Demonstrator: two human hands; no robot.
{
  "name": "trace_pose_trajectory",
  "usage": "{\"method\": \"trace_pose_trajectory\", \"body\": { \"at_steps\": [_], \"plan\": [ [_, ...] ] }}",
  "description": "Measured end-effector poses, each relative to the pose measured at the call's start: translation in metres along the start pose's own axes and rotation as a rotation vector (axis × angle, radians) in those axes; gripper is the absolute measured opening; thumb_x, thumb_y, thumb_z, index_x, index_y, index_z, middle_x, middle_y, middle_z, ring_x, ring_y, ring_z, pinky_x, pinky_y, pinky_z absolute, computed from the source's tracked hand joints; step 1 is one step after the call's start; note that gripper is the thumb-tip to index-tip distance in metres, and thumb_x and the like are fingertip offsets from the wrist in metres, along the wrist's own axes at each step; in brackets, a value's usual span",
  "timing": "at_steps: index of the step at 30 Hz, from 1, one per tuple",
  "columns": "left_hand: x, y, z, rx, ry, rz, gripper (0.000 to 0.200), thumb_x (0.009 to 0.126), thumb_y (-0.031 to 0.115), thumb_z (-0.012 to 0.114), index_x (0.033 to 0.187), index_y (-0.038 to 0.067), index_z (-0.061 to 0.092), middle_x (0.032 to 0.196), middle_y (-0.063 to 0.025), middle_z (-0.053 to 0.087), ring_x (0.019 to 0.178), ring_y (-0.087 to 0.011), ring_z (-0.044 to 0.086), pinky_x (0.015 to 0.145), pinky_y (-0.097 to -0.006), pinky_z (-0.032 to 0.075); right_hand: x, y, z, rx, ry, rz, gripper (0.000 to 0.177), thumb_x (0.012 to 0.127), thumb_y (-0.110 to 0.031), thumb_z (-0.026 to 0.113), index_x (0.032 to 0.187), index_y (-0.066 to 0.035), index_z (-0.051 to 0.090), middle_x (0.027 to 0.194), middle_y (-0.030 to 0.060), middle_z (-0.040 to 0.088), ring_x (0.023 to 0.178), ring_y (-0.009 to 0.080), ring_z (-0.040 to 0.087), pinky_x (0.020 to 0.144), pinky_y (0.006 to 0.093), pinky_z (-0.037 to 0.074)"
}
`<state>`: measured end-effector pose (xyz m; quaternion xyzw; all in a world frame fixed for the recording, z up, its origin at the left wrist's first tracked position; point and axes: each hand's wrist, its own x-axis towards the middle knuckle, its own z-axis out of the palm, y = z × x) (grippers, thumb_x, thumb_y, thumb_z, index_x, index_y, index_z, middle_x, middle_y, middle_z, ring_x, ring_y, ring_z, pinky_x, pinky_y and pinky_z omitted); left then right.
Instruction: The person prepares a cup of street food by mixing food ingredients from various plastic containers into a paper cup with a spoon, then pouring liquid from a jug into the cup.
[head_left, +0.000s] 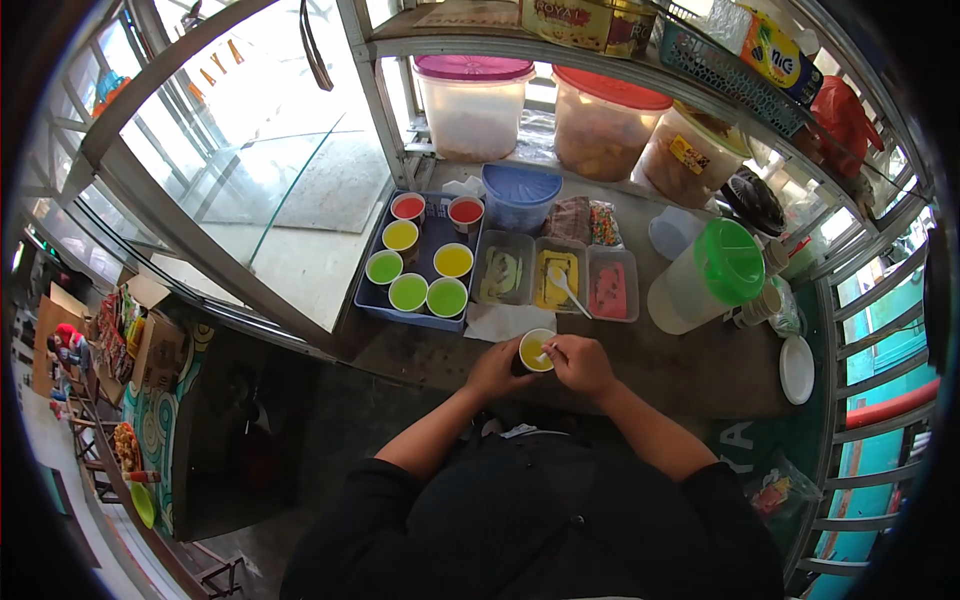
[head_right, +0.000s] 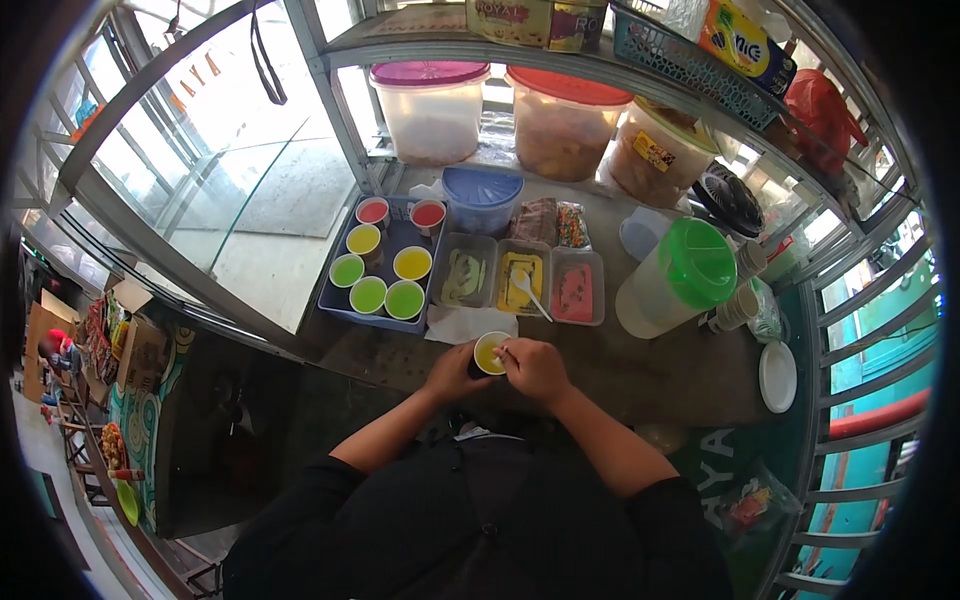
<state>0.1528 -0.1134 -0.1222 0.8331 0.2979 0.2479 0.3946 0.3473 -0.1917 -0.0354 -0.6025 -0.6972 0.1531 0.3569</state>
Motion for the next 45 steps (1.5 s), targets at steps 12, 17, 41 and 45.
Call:
{"method": "trace_pose_trajectory", "body": {
  "at_steps": [12, 17, 41, 45],
  "plan": [
    [-0.001, 0.000, 0.001, 0.000, -0.034, -0.037, 0.079, 0.076, 0.033, 0.084, 0.143, 0.007, 0.051, 0.128, -0.0189, 0.064, 0.119, -0.0368, 0.061, 0.100, -0.0441, 0.049, 0.006, 0.002, -0.014, -0.100, -0.078, -0.132, 0.014, 0.090, -0.016, 0.071, 0.090, -0.002, 0.072, 0.084, 0.0157, 0.071, 0.079, 0.0363, 0.069, 0.073, 0.0433, 0.053],
    [-0.004, -0.003, 0.004, 0.006, -0.025, -0.012, 0.078, 0.077, 0.033, 0.084, 0.143, 0.007, 0.051, 0.129, -0.0191, 0.064, 0.119, -0.0369, 0.061, 0.100, -0.0442, 0.049, -0.004, 0.005, 0.003, 0.005, -0.021, -0.086, 0.013, 0.089, -0.016, 0.072, 0.091, -0.003, 0.073, 0.083, 0.0149, 0.072, 0.081, 0.0348, 0.070, 0.074, 0.0417, 0.053],
    [-0.004, 0.007, -0.004, 0.012, -0.036, -0.021, 0.076, 0.078, 0.033, 0.083, 0.142, 0.008, 0.052, 0.130, -0.0175, 0.064, 0.120, -0.0363, 0.060, 0.101, -0.0443, 0.049, 0.034, -0.002, -0.025, -0.245, -0.240, -0.317, 0.012, 0.089, -0.016, 0.069, 0.091, -0.005, 0.071, 0.078, 0.0141, 0.068, 0.076, 0.0341, 0.068, 0.069, 0.0459, 0.053],
    [-0.003, 0.002, -0.001, 0.039, -0.027, -0.010, 0.076, 0.078, 0.033, 0.083, 0.143, 0.008, 0.051, 0.129, -0.0180, 0.064, 0.119, -0.0366, 0.061, 0.100, -0.0441, 0.049, 0.021, 0.002, -0.014, -0.145, -0.274, -0.218, 0.010, 0.088, -0.015, 0.069, 0.092, -0.006, 0.071, 0.081, 0.0135, 0.069, 0.077, 0.0339, 0.068, 0.072, 0.0458, 0.052]
  ]
}}
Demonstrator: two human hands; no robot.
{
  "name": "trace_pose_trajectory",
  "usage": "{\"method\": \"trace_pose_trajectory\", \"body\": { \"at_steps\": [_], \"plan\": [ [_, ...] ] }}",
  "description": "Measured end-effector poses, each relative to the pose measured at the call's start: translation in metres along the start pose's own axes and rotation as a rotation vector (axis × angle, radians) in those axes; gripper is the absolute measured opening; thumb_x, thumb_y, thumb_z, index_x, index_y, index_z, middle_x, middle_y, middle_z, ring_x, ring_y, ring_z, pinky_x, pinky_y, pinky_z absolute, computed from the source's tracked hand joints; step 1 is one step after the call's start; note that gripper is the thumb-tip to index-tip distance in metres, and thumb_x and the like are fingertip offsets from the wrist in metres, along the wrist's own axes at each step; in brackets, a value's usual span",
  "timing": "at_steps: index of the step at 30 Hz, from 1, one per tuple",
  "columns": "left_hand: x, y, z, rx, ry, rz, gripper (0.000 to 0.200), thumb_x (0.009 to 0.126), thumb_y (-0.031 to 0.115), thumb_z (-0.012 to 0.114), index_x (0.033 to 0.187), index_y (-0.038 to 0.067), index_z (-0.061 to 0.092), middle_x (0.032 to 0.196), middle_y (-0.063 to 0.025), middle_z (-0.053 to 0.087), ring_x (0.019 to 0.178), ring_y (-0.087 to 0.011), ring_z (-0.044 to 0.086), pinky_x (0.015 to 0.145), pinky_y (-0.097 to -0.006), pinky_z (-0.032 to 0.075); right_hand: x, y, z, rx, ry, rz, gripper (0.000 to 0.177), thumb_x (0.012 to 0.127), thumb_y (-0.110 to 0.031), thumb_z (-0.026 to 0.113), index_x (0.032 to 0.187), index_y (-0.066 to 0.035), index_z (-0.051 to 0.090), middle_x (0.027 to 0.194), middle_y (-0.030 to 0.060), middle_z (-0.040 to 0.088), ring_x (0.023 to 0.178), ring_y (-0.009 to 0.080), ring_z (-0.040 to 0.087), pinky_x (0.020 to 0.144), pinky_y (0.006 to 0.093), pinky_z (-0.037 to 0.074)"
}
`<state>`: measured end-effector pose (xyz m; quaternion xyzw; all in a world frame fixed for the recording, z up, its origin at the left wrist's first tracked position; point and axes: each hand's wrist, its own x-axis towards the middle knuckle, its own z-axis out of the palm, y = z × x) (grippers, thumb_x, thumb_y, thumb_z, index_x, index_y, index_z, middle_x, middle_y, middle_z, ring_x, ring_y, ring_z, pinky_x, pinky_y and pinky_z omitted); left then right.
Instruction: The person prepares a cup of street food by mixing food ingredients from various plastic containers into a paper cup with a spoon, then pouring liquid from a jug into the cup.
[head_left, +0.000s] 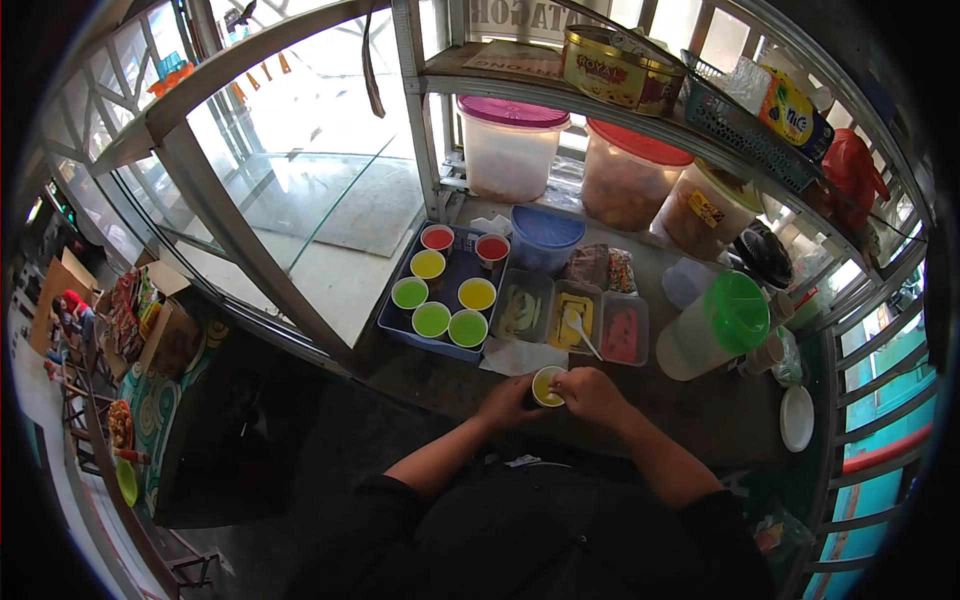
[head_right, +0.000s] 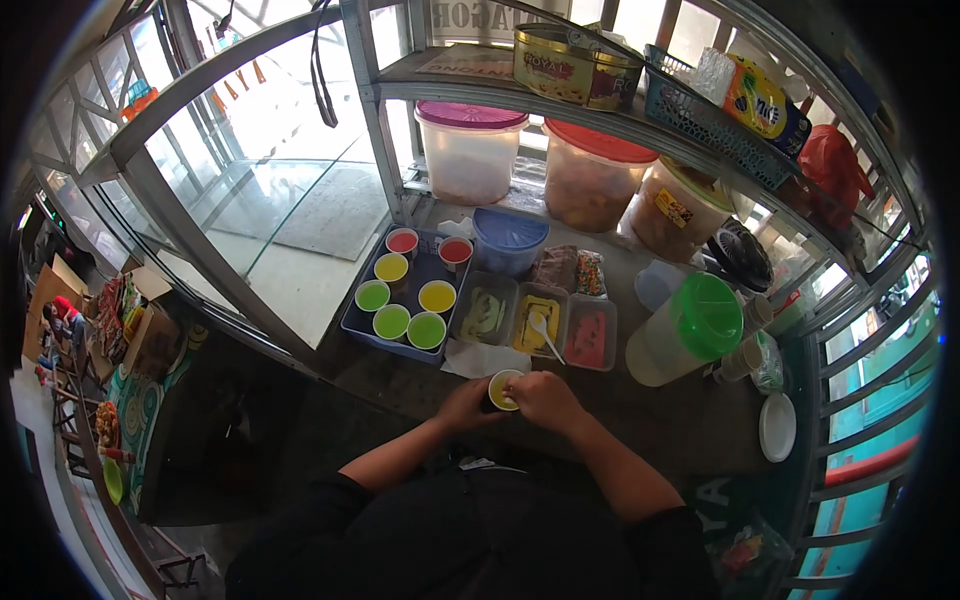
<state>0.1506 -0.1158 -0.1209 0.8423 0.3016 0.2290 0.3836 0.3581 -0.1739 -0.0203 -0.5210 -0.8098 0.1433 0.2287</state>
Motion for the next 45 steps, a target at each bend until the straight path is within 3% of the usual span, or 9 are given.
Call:
{"method": "trace_pose_trajectory", "body": {
  "at_steps": [5, 11, 14, 21, 27, 33, 36, 42, 45],
  "plan": [
    [0.000, 0.013, -0.010, -0.042, -0.002, 0.009, 0.075, 0.078, 0.032, 0.083, 0.141, 0.007, 0.053, 0.128, -0.0185, 0.065, 0.117, -0.0371, 0.062, 0.099, -0.0440, 0.050, -0.004, 0.003, 0.002, 0.096, 0.126, 0.014, 0.009, 0.089, -0.015, 0.068, 0.093, -0.007, 0.071, 0.085, 0.0135, 0.072, 0.078, 0.0345, 0.068, 0.074, 0.0458, 0.052],
    [0.000, 0.009, -0.007, -0.040, 0.005, 0.016, 0.074, 0.078, 0.031, 0.083, 0.141, 0.007, 0.053, 0.127, -0.0182, 0.066, 0.116, -0.0369, 0.063, 0.098, -0.0437, 0.050, -0.007, -0.005, -0.012, -0.089, 0.009, 0.030, 0.010, 0.091, -0.016, 0.068, 0.092, -0.007, 0.071, 0.086, 0.0127, 0.073, 0.080, 0.0333, 0.070, 0.069, 0.0442, 0.051],
    [0.003, 0.004, -0.004, -0.086, 0.020, 0.017, 0.075, 0.076, 0.029, 0.084, 0.141, 0.007, 0.053, 0.127, -0.0185, 0.065, 0.117, -0.0371, 0.062, 0.100, -0.0443, 0.049, -0.011, 0.000, 0.003, 0.149, 0.064, 0.045, 0.009, 0.091, -0.017, 0.068, 0.092, -0.009, 0.071, 0.082, 0.0104, 0.072, 0.077, 0.0314, 0.069, 0.067, 0.0440, 0.049],
    [0.001, 0.008, 0.016, -0.075, 0.234, 0.076, 0.085, 0.068, 0.027, 0.086, 0.143, 0.007, 0.049, 0.132, -0.0185, 0.061, 0.122, -0.0375, 0.057, 0.106, -0.0461, 0.044, 0.004, -0.002, -0.013, -0.104, 0.021, -0.054, 0.012, 0.091, -0.021, 0.067, 0.090, -0.010, 0.071, 0.080, 0.0075, 0.070, 0.078, 0.0273, 0.070, 0.069, 0.0424, 0.047],
    [0.012, 0.028, 0.012, -0.307, 0.144, -0.043, 0.085, 0.071, 0.028, 0.087, 0.144, 0.007, 0.048, 0.134, -0.0196, 0.058, 0.125, -0.0371, 0.057, 0.106, -0.0445, 0.045, -0.005, 0.007, -0.001, 0.003, -0.054, -0.078, 0.011, 0.087, -0.016, 0.069, 0.093, -0.008, 0.072, 0.086, 0.0097, 0.071, 0.082, 0.0305, 0.070, 0.073, 0.0432, 0.052],
    [0.026, 0.038, 0.025, -0.150, 0.047, 0.020, 0.082, 0.073, 0.035, 0.088, 0.139, 0.003, 0.050, 0.134, -0.0206, 0.057, 0.129, -0.0374, 0.054, 0.107, -0.0439, 0.045, 0.006, 0.017, -0.025, 0.074, 0.062, -0.186, 0.014, 0.087, -0.022, 0.070, 0.089, -0.007, 0.071, 0.087, 0.0108, 0.071, 0.081, 0.0304, 0.071, 0.071, 0.0432, 0.055],
    [0.032, 0.057, 0.032, -0.113, 0.001, -0.046, 0.079, 0.074, 0.036, 0.087, 0.136, 0.003, 0.051, 0.135, -0.0208, 0.057, 0.129, -0.0385, 0.054, 0.108, -0.0445, 0.045, -0.003, 0.031, -0.037, -0.140, -0.058, -0.088, 0.016, 0.087, -0.022, 0.069, 0.091, -0.007, 0.071, 0.089, 0.0116, 0.072, 0.083, 0.0316, 0.071, 0.072, 0.0435, 0.056],
    [0.058, 0.072, 0.064, -0.171, -0.070, 0.025, 0.075, 0.073, 0.033, 0.086, 0.132, 0.002, 0.054, 0.138, -0.0224, 0.053, 0.131, -0.0400, 0.052, 0.110, -0.0445, 0.043, -0.033, 0.056, -0.053, -0.083, -0.162, 0.132, 0.020, 0.093, -0.026, 0.063, 0.095, -0.007, 0.070, 0.089, 0.0154, 0.071, 0.086, 0.0360, 0.070, 0.074, 0.0476, 0.055],
    [0.070, 0.085, 0.085, -0.162, -0.030, 0.030, 0.076, 0.071, 0.031, 0.087, 0.133, 0.003, 0.053, 0.139, -0.0211, 0.053, 0.132, -0.0391, 0.050, 0.110, -0.0444, 0.043, -0.051, 0.078, -0.061, -0.008, -0.104, 0.044, 0.021, 0.093, -0.027, 0.061, 0.097, -0.008, 0.070, 0.089, 0.0173, 0.070, 0.086, 0.0376, 0.070, 0.075, 0.0490, 0.055]
  ]
}}
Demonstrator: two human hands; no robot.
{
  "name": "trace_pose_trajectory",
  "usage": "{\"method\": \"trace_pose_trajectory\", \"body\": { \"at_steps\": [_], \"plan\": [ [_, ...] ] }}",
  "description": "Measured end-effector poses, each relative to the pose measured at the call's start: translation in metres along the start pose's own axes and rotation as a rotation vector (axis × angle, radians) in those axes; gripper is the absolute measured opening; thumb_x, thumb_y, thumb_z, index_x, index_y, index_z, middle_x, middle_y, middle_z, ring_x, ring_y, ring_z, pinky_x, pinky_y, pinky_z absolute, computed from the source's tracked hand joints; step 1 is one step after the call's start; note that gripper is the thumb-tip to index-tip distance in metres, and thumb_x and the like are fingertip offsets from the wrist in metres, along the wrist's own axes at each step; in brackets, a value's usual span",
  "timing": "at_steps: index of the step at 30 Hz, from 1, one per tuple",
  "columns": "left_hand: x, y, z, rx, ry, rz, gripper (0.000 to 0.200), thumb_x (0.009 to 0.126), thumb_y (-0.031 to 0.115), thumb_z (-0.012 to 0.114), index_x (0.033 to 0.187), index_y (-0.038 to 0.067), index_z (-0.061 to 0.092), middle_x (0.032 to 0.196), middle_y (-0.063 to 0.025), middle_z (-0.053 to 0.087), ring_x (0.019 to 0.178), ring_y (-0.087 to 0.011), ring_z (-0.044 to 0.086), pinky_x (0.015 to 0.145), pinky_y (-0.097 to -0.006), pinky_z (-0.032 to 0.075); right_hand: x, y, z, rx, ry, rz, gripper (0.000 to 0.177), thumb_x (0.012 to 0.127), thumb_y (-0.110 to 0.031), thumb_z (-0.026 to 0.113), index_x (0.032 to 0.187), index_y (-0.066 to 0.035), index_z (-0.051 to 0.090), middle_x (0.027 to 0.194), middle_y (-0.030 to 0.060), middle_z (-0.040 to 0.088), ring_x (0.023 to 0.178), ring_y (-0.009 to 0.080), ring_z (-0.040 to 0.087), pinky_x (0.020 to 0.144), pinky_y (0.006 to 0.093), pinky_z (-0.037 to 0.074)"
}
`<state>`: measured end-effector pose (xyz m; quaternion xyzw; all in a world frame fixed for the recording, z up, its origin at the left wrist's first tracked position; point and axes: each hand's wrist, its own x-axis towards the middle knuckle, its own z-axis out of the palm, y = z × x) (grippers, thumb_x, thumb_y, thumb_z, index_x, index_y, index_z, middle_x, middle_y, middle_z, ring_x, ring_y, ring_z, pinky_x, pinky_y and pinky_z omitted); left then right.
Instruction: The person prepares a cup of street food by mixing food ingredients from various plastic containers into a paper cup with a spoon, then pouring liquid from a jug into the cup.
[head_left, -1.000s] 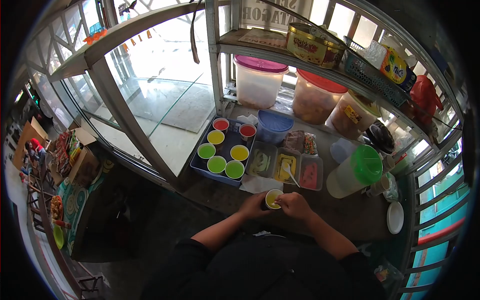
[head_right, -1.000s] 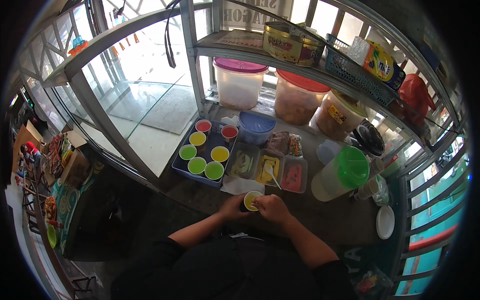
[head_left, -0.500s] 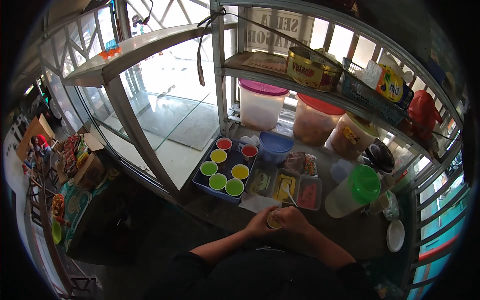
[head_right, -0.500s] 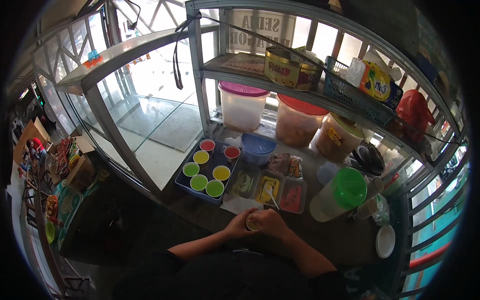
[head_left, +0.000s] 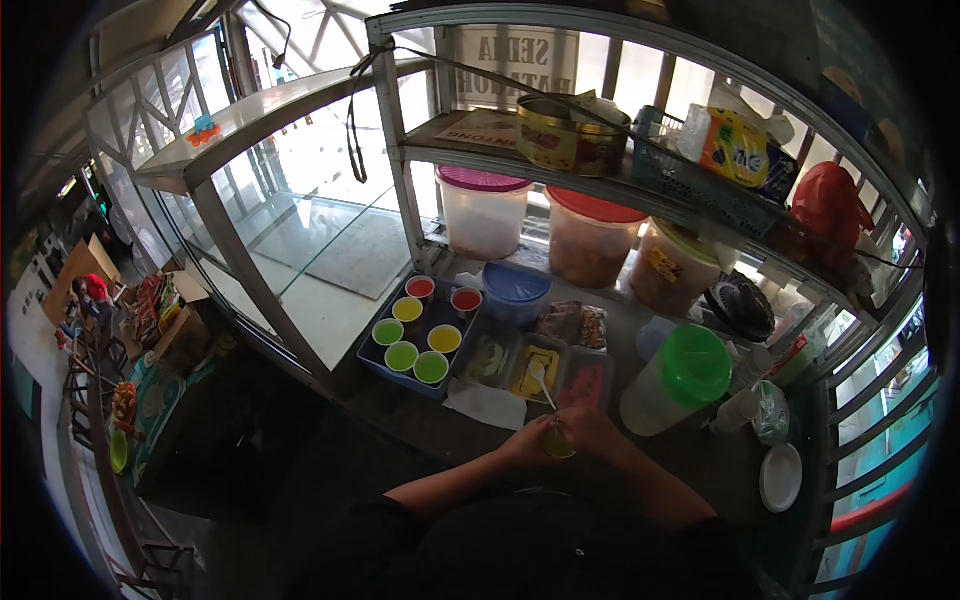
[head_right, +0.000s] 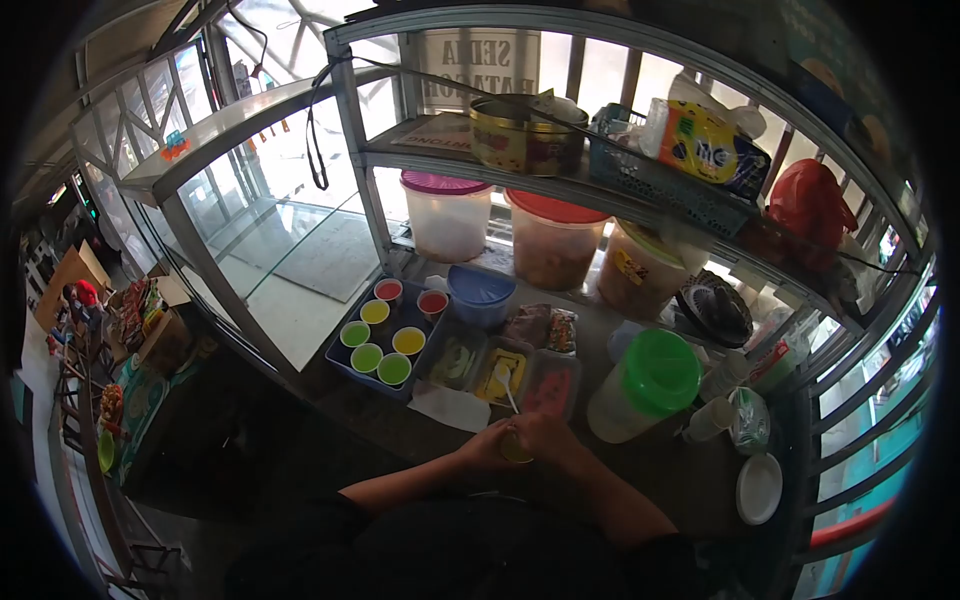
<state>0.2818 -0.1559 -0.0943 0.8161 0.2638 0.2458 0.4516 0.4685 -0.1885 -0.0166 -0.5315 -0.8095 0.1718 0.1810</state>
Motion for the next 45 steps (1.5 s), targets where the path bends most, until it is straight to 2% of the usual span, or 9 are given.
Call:
{"method": "trace_pose_trajectory", "body": {
  "at_steps": [6, 12, 18, 21, 29, 32, 36, 39, 45],
  "plan": [
    [0.025, 0.004, 0.041, 0.038, 0.008, -0.012, 0.079, 0.072, 0.033, 0.089, 0.135, 0.002, 0.052, 0.136, -0.0205, 0.054, 0.131, -0.0357, 0.052, 0.111, -0.0435, 0.041, -0.029, 0.028, -0.026, 0.056, -0.003, -0.031, 0.018, 0.090, -0.022, 0.065, 0.097, -0.006, 0.070, 0.090, 0.0190, 0.070, 0.088, 0.0381, 0.069, 0.077, 0.0498, 0.054],
    [0.031, 0.037, 0.068, 0.032, 0.116, -0.027, 0.078, 0.071, 0.026, 0.086, 0.138, 0.006, 0.050, 0.137, -0.0185, 0.055, 0.134, -0.0364, 0.049, 0.112, -0.0450, 0.042, -0.069, 0.044, -0.038, -0.107, 0.040, -0.253, 0.015, 0.088, -0.019, 0.066, 0.090, -0.004, 0.068, 0.081, 0.0189, 0.066, 0.077, 0.0381, 0.066, 0.071, 0.0506, 0.051],
    [0.030, 0.044, 0.086, -0.035, 0.218, -0.123, 0.077, 0.072, 0.028, 0.086, 0.139, 0.008, 0.051, 0.137, -0.0176, 0.056, 0.130, -0.0360, 0.054, 0.109, -0.0442, 0.044, -0.083, 0.039, -0.033, 0.235, 0.137, -0.122, 0.012, 0.087, -0.017, 0.066, 0.085, -0.005, 0.068, 0.082, 0.0160, 0.067, 0.079, 0.0357, 0.066, 0.071, 0.0482, 0.050],
    [0.028, 0.051, 0.088, 0.020, 0.266, -0.152, 0.078, 0.072, 0.032, 0.086, 0.138, 0.009, 0.052, 0.135, -0.0175, 0.057, 0.128, -0.0352, 0.056, 0.108, -0.0432, 0.046, -0.081, 0.055, -0.027, 0.242, 0.188, -0.148, 0.013, 0.089, -0.016, 0.066, 0.090, -0.004, 0.068, 0.079, 0.0164, 0.065, 0.075, 0.0370, 0.064, 0.071, 0.0481, 0.050],
    [0.028, 0.067, 0.092, 0.055, 0.311, -0.241, 0.084, 0.071, 0.037, 0.086, 0.140, 0.007, 0.049, 0.133, -0.0176, 0.059, 0.126, -0.0348, 0.058, 0.105, -0.0431, 0.047, -0.083, 0.060, -0.048, -0.091, 0.090, -0.382, 0.010, 0.084, -0.013, 0.065, 0.090, -0.006, 0.067, 0.085, 0.0112, 0.066, 0.083, 0.0335, 0.066, 0.072, 0.0475, 0.051],
    [0.024, 0.069, 0.092, 0.078, 0.298, -0.275, 0.084, 0.071, 0.036, 0.085, 0.141, 0.008, 0.048, 0.134, -0.0188, 0.059, 0.127, -0.0361, 0.057, 0.105, -0.0442, 0.047, -0.091, 0.062, -0.037, -0.058, 0.116, -0.419, 0.011, 0.081, -0.012, 0.064, 0.091, -0.006, 0.067, 0.089, 0.0107, 0.066, 0.086, 0.0329, 0.066, 0.073, 0.0471, 0.052],
    [0.025, 0.055, 0.095, 0.065, 0.293, -0.276, 0.083, 0.071, 0.034, 0.084, 0.141, 0.008, 0.048, 0.134, -0.0200, 0.059, 0.126, -0.0370, 0.058, 0.104, -0.0449, 0.047, -0.091, 0.060, -0.032, 0.066, 0.117, -0.388, 0.014, 0.081, -0.010, 0.063, 0.093, -0.006, 0.067, 0.095, 0.0132, 0.066, 0.089, 0.0337, 0.067, 0.077, 0.0465, 0.053],
    [0.025, 0.045, 0.098, -0.002, 0.285, -0.284, 0.082, 0.072, 0.033, 0.084, 0.141, 0.008, 0.048, 0.134, -0.0199, 0.060, 0.126, -0.0371, 0.058, 0.104, -0.0448, 0.048, -0.091, 0.060, -0.030, 0.085, -0.012, -0.333, 0.016, 0.083, -0.009, 0.063, 0.097, -0.006, 0.068, 0.099, 0.0151, 0.065, 0.090, 0.0354, 0.067, 0.078, 0.0468, 0.054],
    [0.026, 0.052, 0.095, 0.029, 0.282, -0.307, 0.081, 0.073, 0.036, 0.084, 0.140, 0.008, 0.048, 0.133, -0.0205, 0.060, 0.126, -0.0365, 0.059, 0.103, -0.0445, 0.048, -0.092, 0.055, -0.028, 0.351, 0.101, -0.205, 0.018, 0.086, -0.005, 0.061, 0.102, -0.005, 0.069, 0.095, 0.0156, 0.065, 0.089, 0.0376, 0.067, 0.075, 0.0465, 0.055]
  ]
}}
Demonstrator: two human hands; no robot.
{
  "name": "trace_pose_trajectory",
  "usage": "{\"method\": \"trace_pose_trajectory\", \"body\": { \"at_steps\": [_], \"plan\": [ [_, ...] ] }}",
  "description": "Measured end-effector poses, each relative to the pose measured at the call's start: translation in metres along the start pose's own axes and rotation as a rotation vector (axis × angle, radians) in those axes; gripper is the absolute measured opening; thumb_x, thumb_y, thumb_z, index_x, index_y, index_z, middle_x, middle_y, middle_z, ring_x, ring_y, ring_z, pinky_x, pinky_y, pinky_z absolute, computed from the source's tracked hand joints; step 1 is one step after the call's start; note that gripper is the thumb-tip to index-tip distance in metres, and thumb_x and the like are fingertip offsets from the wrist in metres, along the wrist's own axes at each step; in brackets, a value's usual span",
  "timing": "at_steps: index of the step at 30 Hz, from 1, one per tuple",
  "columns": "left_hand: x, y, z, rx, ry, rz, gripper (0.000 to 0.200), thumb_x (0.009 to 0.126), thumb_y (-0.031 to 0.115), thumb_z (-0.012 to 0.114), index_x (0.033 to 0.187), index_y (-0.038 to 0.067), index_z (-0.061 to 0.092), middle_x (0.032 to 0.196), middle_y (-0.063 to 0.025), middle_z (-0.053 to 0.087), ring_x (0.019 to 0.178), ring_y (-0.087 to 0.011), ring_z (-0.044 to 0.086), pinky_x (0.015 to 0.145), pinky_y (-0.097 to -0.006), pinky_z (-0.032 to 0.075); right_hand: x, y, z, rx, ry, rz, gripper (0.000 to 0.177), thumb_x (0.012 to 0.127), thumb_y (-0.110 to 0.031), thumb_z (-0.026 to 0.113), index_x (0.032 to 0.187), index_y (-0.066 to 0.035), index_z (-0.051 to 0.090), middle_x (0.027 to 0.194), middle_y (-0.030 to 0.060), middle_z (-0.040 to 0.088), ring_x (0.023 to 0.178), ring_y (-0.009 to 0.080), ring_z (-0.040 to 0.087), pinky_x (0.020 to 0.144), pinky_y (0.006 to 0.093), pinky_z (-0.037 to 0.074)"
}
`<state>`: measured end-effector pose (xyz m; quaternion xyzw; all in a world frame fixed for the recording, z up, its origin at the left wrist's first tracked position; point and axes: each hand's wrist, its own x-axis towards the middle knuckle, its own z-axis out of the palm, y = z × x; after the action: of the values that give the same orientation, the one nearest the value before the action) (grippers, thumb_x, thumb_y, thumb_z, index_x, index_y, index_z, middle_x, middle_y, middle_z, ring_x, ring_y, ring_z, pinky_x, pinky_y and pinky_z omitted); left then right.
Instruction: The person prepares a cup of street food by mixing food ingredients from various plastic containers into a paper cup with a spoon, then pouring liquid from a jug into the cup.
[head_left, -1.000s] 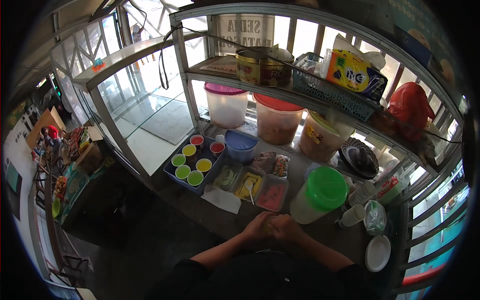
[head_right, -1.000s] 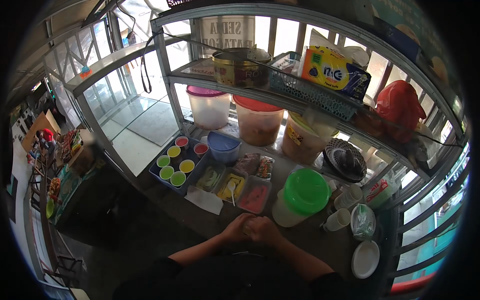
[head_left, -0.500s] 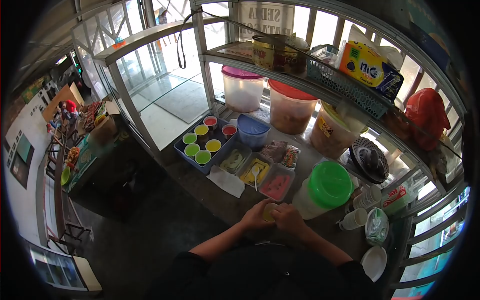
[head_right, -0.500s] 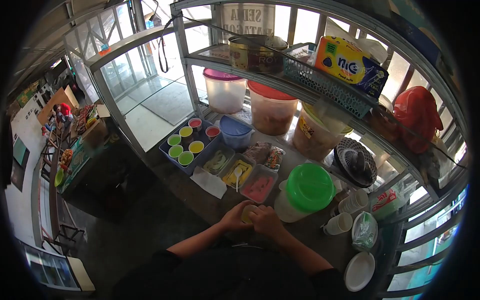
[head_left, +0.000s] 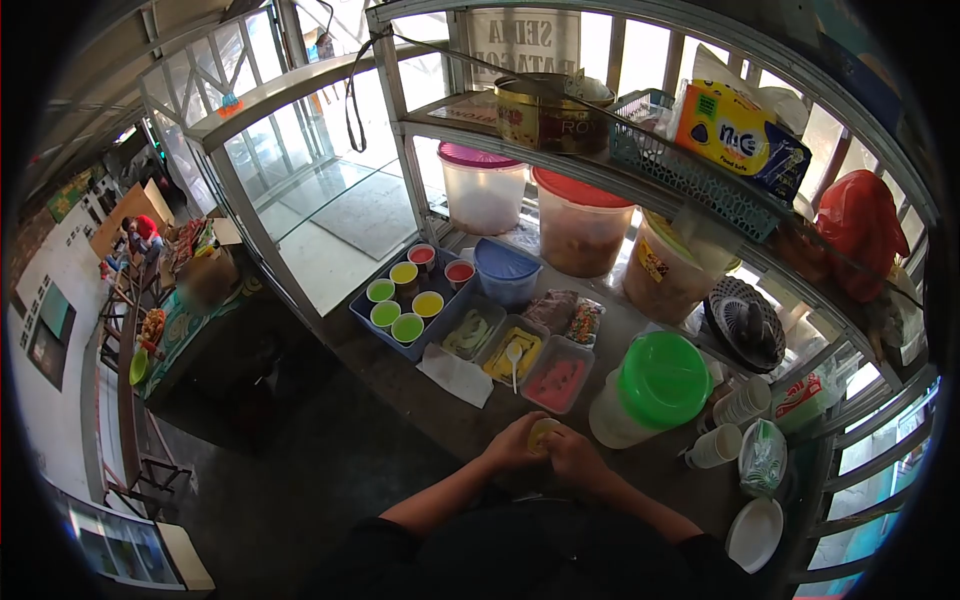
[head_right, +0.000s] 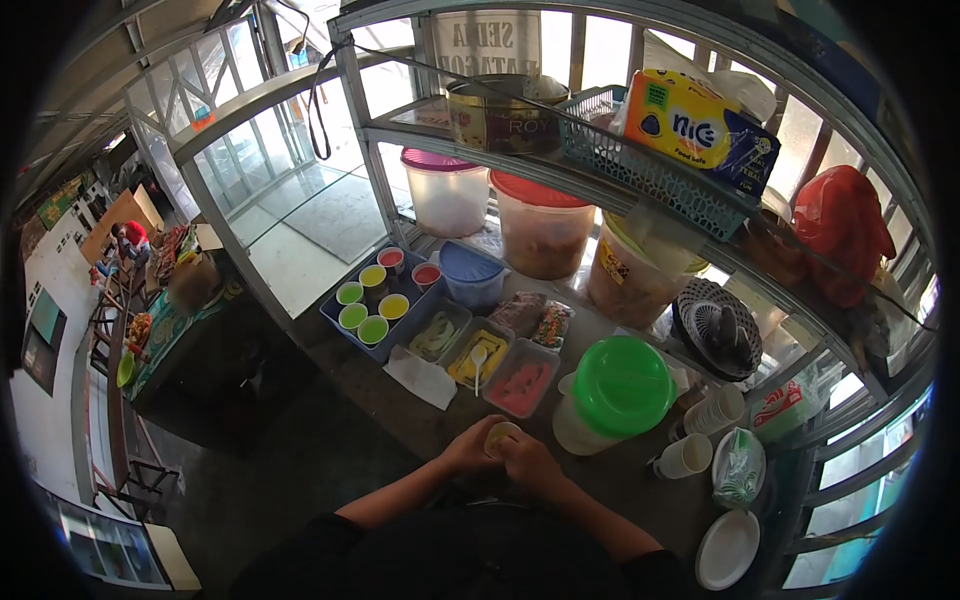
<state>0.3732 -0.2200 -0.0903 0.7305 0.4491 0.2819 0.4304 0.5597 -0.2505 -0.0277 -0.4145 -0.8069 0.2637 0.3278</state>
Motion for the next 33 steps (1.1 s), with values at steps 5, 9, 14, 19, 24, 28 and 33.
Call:
{"method": "trace_pose_trajectory", "body": {
  "at_steps": [5, 9, 14, 19, 24, 28, 33],
  "plan": [
    [-0.001, 0.013, -0.005, 0.028, -0.021, -0.040, 0.083, 0.074, 0.043, 0.085, 0.140, 0.007, 0.049, 0.131, -0.0201, 0.062, 0.124, -0.0364, 0.060, 0.102, -0.0441, 0.049, 0.003, 0.013, -0.018, -0.092, 0.008, 0.063, 0.017, 0.089, -0.005, 0.060, 0.103, -0.007, 0.069, 0.090, 0.0151, 0.063, 0.087, 0.0368, 0.066, 0.074, 0.0465, 0.053],
    [0.000, 0.012, -0.006, 0.044, -0.042, -0.045, 0.083, 0.074, 0.039, 0.085, 0.140, 0.007, 0.047, 0.130, -0.0197, 0.061, 0.122, -0.0346, 0.061, 0.100, -0.0421, 0.050, 0.001, 0.019, -0.015, -0.052, 0.115, 0.050, 0.016, 0.091, -0.002, 0.059, 0.101, -0.007, 0.069, 0.083, 0.0139, 0.060, 0.080, 0.0362, 0.064, 0.070, 0.0459, 0.051],
    [0.002, 0.010, -0.006, 0.060, -0.041, -0.008, 0.084, 0.073, 0.038, 0.085, 0.140, 0.007, 0.046, 0.131, -0.0188, 0.061, 0.123, -0.0355, 0.061, 0.100, -0.0426, 0.050, -0.011, 0.015, -0.005, 0.033, 0.093, 0.104, 0.017, 0.088, -0.001, 0.060, 0.101, -0.006, 0.069, 0.085, 0.0145, 0.063, 0.082, 0.0358, 0.065, 0.070, 0.0452, 0.051],
    [-0.001, 0.012, -0.007, 0.055, -0.048, -0.039, 0.084, 0.073, 0.037, 0.085, 0.141, 0.009, 0.046, 0.131, -0.0183, 0.060, 0.123, -0.0353, 0.060, 0.100, -0.0427, 0.050, -0.007, 0.019, -0.009, -0.074, 0.136, -0.047, 0.017, 0.087, -0.003, 0.063, 0.101, -0.008, 0.070, 0.086, 0.0126, 0.066, 0.083, 0.0330, 0.066, 0.075, 0.0450, 0.049],
    [0.000, 0.019, -0.010, 0.044, -0.055, -0.033, 0.083, 0.072, 0.037, 0.086, 0.140, 0.009, 0.046, 0.131, -0.0188, 0.060, 0.123, -0.0354, 0.060, 0.100, -0.0425, 0.050, -0.012, 0.017, -0.014, -0.197, 0.050, -0.034, 0.016, 0.087, -0.008, 0.065, 0.101, -0.012, 0.071, 0.085, 0.0080, 0.068, 0.085, 0.0284, 0.067, 0.079, 0.0432, 0.045],
    [0.001, 0.012, -0.008, 0.037, -0.056, -0.011, 0.083, 0.072, 0.037, 0.086, 0.139, 0.007, 0.046, 0.132, -0.0195, 0.060, 0.124, -0.0356, 0.060, 0.101, -0.0425, 0.049, -0.014, 0.014, -0.011, -0.155, 0.034, -0.058, 0.016, 0.086, -0.010, 0.066, 0.100, -0.012, 0.071, 0.085, 0.0064, 0.068, 0.083, 0.0273, 0.067, 0.078, 0.0433, 0.045],
    [0.000, 0.016, -0.008, 0.054, -0.041, -0.014, 0.083, 0.074, 0.040, 0.085, 0.140, 0.006, 0.048, 0.132, -0.0206, 0.061, 0.124, -0.0363, 0.060, 0.102, -0.0438, 0.049, -0.002, 0.015, -0.023, -0.260, 0.072, -0.093, 0.015, 0.085, -0.010, 0.066, 0.099, -0.011, 0.071, 0.083, 0.0066, 0.069, 0.080, 0.0271, 0.067, 0.075, 0.0434, 0.046]
  ]
}}
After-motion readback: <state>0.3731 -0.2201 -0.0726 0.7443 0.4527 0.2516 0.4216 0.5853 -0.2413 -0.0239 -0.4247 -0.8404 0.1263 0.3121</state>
